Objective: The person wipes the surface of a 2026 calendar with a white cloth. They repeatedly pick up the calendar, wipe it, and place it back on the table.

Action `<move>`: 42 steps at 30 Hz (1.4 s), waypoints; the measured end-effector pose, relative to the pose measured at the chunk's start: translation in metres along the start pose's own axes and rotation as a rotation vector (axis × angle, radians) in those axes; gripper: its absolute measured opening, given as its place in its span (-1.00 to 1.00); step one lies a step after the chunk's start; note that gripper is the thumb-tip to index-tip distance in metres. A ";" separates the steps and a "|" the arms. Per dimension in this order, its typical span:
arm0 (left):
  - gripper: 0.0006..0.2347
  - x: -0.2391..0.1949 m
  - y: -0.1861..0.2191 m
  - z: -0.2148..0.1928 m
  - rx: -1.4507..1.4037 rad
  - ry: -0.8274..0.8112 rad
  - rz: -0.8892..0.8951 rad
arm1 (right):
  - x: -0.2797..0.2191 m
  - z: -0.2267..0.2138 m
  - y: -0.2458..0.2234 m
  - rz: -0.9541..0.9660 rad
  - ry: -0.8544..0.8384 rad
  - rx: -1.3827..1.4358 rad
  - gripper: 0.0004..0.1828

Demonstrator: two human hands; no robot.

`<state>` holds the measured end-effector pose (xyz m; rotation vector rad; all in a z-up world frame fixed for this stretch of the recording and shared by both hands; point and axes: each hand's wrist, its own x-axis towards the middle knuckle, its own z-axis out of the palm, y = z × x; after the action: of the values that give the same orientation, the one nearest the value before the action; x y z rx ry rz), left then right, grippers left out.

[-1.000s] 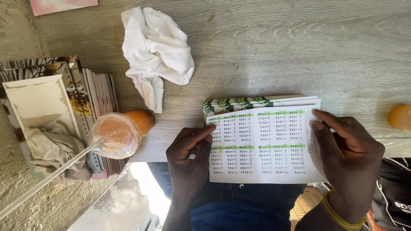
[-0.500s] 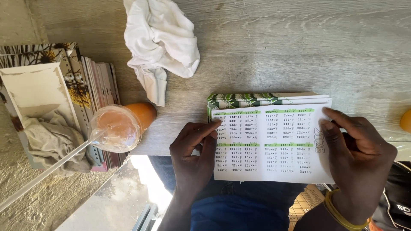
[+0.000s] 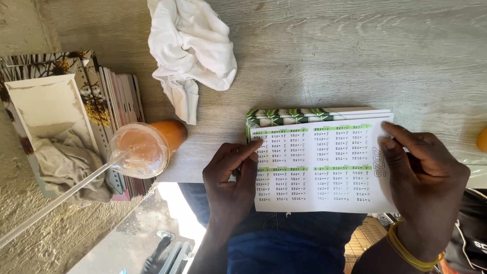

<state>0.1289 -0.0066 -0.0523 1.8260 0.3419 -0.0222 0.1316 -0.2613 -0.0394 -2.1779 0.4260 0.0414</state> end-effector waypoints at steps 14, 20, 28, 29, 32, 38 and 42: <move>-0.74 0.002 0.006 -0.002 0.096 -0.052 0.002 | 0.002 0.000 0.004 -0.054 -0.028 0.012 -0.73; -0.69 0.001 0.003 -0.001 0.101 -0.062 0.030 | 0.000 0.000 0.005 -0.069 -0.019 0.002 -0.74; -0.69 0.004 0.007 -0.005 0.210 -0.082 -0.010 | -0.003 -0.001 0.009 -0.101 -0.020 -0.062 -0.72; -0.69 0.004 0.008 -0.005 0.236 -0.084 -0.022 | -0.003 -0.001 0.009 -0.098 -0.024 -0.071 -0.72; -0.65 0.004 0.010 -0.004 0.222 -0.078 -0.012 | -0.003 -0.001 0.007 -0.139 -0.026 -0.071 -0.72; -0.61 0.003 0.004 -0.004 0.310 -0.075 0.087 | -0.002 0.000 0.004 -0.142 -0.034 -0.034 -0.72; -0.66 0.003 0.008 -0.003 0.314 -0.077 0.071 | -0.002 0.000 0.001 -0.119 -0.036 -0.031 -0.71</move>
<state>0.1333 -0.0054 -0.0442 2.1406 0.2276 -0.1012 0.1290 -0.2612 -0.0399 -2.2252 0.2765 0.0215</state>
